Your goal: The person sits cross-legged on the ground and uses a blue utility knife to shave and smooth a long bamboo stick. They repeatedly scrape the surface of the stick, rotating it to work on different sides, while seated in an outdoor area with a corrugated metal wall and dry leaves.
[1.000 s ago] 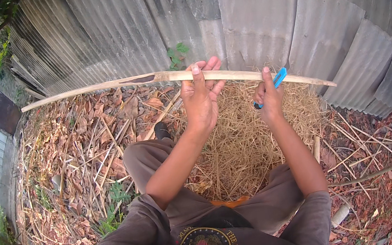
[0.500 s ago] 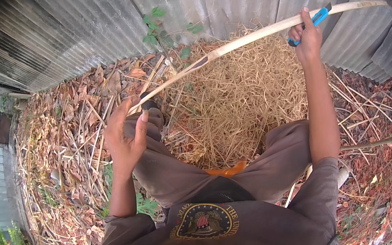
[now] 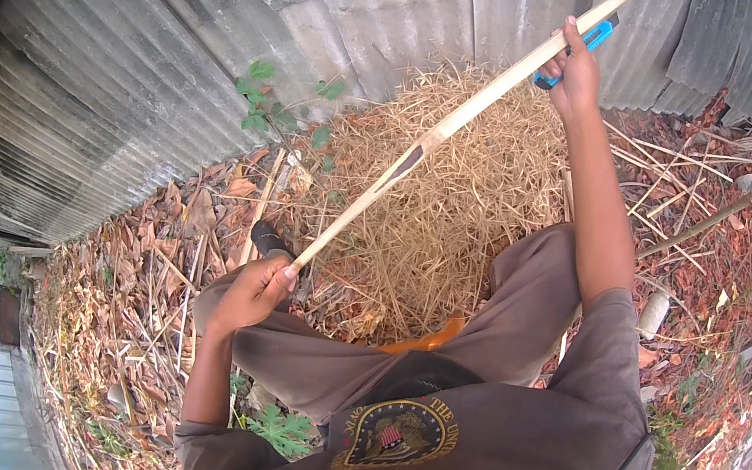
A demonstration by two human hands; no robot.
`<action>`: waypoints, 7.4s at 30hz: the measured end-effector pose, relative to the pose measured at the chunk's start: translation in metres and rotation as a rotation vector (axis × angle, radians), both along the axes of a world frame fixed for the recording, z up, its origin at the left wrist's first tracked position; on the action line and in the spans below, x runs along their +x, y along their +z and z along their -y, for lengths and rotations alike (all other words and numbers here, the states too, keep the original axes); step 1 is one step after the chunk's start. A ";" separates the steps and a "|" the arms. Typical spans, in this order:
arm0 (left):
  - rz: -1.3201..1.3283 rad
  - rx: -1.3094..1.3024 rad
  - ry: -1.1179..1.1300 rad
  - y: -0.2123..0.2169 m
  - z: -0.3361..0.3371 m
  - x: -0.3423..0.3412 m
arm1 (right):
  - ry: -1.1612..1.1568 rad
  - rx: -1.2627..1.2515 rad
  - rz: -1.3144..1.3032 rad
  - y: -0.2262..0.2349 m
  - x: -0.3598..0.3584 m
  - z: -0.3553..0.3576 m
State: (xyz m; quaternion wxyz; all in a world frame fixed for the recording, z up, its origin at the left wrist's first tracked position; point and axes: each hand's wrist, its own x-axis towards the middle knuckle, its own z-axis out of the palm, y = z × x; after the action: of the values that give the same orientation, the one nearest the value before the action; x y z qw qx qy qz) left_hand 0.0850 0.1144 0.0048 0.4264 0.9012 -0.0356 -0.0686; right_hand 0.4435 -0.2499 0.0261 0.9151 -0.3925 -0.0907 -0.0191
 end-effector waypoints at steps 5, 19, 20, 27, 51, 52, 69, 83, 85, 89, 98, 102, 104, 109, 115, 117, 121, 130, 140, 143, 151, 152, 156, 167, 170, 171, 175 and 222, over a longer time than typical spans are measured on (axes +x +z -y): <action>-0.231 -0.426 0.011 -0.014 0.054 -0.023 | -0.090 -0.039 -0.098 -0.006 0.006 0.001; -0.262 -1.384 0.146 -0.036 0.131 -0.018 | -0.039 -0.914 0.431 -0.027 -0.156 -0.032; -0.283 -1.442 0.187 -0.036 0.135 -0.021 | -0.052 -1.010 0.510 -0.032 -0.185 -0.036; -0.374 -1.406 0.251 -0.010 0.136 -0.066 | 0.020 -1.448 0.833 -0.035 -0.279 -0.060; -0.557 -1.592 0.536 -0.035 0.139 -0.177 | -0.052 -1.732 1.141 -0.103 -0.244 -0.103; -0.557 -1.591 0.549 -0.037 0.139 -0.179 | -0.051 -1.764 1.187 -0.104 -0.241 -0.107; -0.626 -1.540 0.617 -0.032 0.140 -0.213 | 0.065 -1.839 0.802 -0.103 -0.321 -0.089; -0.665 -1.576 0.718 -0.037 0.145 -0.212 | 0.822 -1.249 -0.235 -0.158 -0.321 -0.107; -0.677 -1.584 0.728 -0.039 0.144 -0.213 | 0.423 -1.646 0.406 -0.162 -0.322 -0.100; -0.713 -1.538 0.705 -0.039 0.145 -0.204 | 0.073 -1.932 0.876 -0.149 -0.296 -0.087; -0.681 -1.360 0.664 -0.046 0.141 -0.196 | 0.341 -2.188 1.215 -0.110 -0.245 -0.098; -0.523 -1.209 0.661 -0.042 0.147 -0.185 | 0.268 -2.122 0.983 -0.098 -0.251 -0.120; -0.443 -1.149 0.592 -0.047 0.145 -0.183 | 0.193 -2.113 0.806 -0.115 -0.267 -0.112; -0.494 -1.112 0.605 -0.054 0.142 -0.177 | 0.149 -1.980 0.460 -0.161 -0.303 -0.125; -0.549 -1.112 0.630 -0.062 0.136 -0.175 | 0.174 -1.967 0.812 -0.180 -0.263 -0.121; -0.565 -1.125 0.653 -0.060 0.135 -0.173 | 0.233 -2.009 0.899 -0.174 -0.254 -0.123; -0.533 -1.115 0.654 -0.059 0.140 -0.176 | 0.268 -1.918 0.616 -0.175 -0.275 -0.124; -0.573 -1.190 0.645 -0.050 0.143 -0.166 | 0.432 -1.514 0.015 -0.184 -0.304 -0.121; -0.674 -1.244 0.730 -0.055 0.139 -0.149 | 0.286 -2.070 1.073 -0.174 -0.212 -0.118; -0.669 -1.219 0.750 -0.047 0.130 -0.149 | 0.344 -2.094 1.243 -0.153 -0.202 -0.131; -0.672 -1.257 0.753 -0.042 0.127 -0.144 | 0.365 -1.983 1.458 -0.123 -0.180 -0.144; -0.672 -1.275 0.759 -0.041 0.126 -0.144 | 0.360 -1.987 1.392 -0.130 -0.186 -0.141; -0.691 -1.282 0.745 -0.045 0.130 -0.142 | 0.391 -1.852 0.500 -0.190 -0.248 -0.119; -0.713 -1.371 0.739 -0.042 0.137 -0.139 | 0.008 -1.940 0.684 -0.179 -0.257 -0.115; -0.743 -1.379 0.801 -0.043 0.143 -0.138 | 0.116 -2.025 1.005 -0.175 -0.224 -0.108; -0.743 -1.343 0.787 -0.046 0.141 -0.141 | 0.156 -2.047 1.146 -0.168 -0.211 -0.110; -0.727 -1.208 0.707 -0.032 0.140 -0.152 | 0.030 -2.661 1.193 -0.128 -0.082 -0.093; 0.058 0.124 0.545 -0.049 0.131 -0.159 | 0.513 -1.924 0.809 -0.130 -0.296 -0.123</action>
State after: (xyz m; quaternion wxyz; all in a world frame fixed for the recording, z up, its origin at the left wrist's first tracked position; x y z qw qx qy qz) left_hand -0.0736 -0.0162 -0.0447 0.3720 0.9035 0.2001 0.0725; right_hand 0.1471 -0.1273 -0.1044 0.1008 -0.8819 -0.4434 0.1246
